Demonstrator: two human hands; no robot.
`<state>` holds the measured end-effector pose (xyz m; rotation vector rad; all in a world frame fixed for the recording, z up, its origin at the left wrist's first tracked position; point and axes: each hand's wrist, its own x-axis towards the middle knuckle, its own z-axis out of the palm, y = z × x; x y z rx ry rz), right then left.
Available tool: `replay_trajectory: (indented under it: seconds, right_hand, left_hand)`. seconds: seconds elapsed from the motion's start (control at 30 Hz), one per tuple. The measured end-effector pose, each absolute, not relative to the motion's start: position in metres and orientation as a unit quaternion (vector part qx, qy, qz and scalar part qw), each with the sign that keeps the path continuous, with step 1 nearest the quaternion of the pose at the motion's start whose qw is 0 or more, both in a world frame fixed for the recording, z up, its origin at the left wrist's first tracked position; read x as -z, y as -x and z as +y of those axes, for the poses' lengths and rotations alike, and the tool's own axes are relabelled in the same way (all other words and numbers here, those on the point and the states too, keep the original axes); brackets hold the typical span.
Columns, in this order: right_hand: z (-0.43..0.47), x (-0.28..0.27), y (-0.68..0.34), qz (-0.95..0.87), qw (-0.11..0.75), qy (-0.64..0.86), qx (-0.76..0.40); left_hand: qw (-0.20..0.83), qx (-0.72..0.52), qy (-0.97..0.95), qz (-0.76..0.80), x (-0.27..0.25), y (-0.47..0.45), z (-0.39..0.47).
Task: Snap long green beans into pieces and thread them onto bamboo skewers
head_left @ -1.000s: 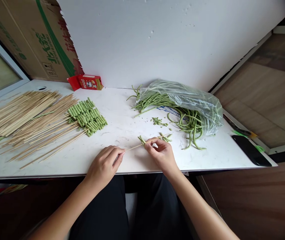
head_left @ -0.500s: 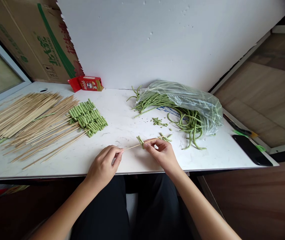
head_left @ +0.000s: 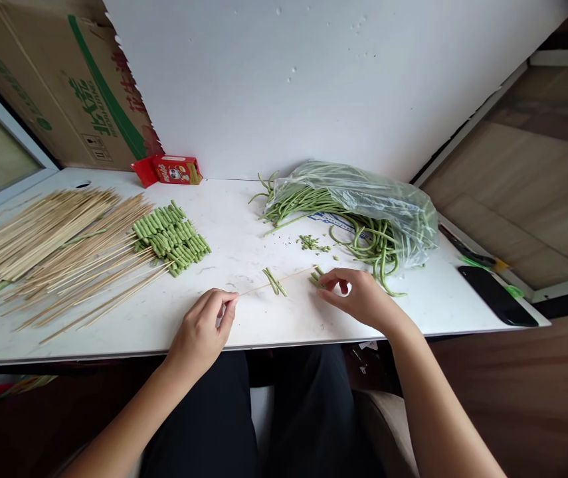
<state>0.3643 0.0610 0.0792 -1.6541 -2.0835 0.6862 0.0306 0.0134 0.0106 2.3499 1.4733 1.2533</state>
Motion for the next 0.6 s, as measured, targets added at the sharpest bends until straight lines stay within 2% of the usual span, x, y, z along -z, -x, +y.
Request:
replay_trajectory:
  seconds: [0.2,0.47,0.6]
  right_hand:
    - [0.067,-0.060,-0.361,-0.755,0.215,0.603,-0.138]
    - [0.070,-0.050,-0.354,-0.775,0.206,0.595,-0.054]
    - [0.068,-0.049,-0.350,-0.784,0.193,0.590,-0.013]
  left_hand:
    - [0.058,-0.406,-0.764,0.498,-0.016,-0.033,0.014]
    - [0.202,-0.426,-0.699,0.537,-0.021,-0.020,0.022]
    - [0.224,-0.422,-0.689,0.545,-0.021,-0.017,0.024]
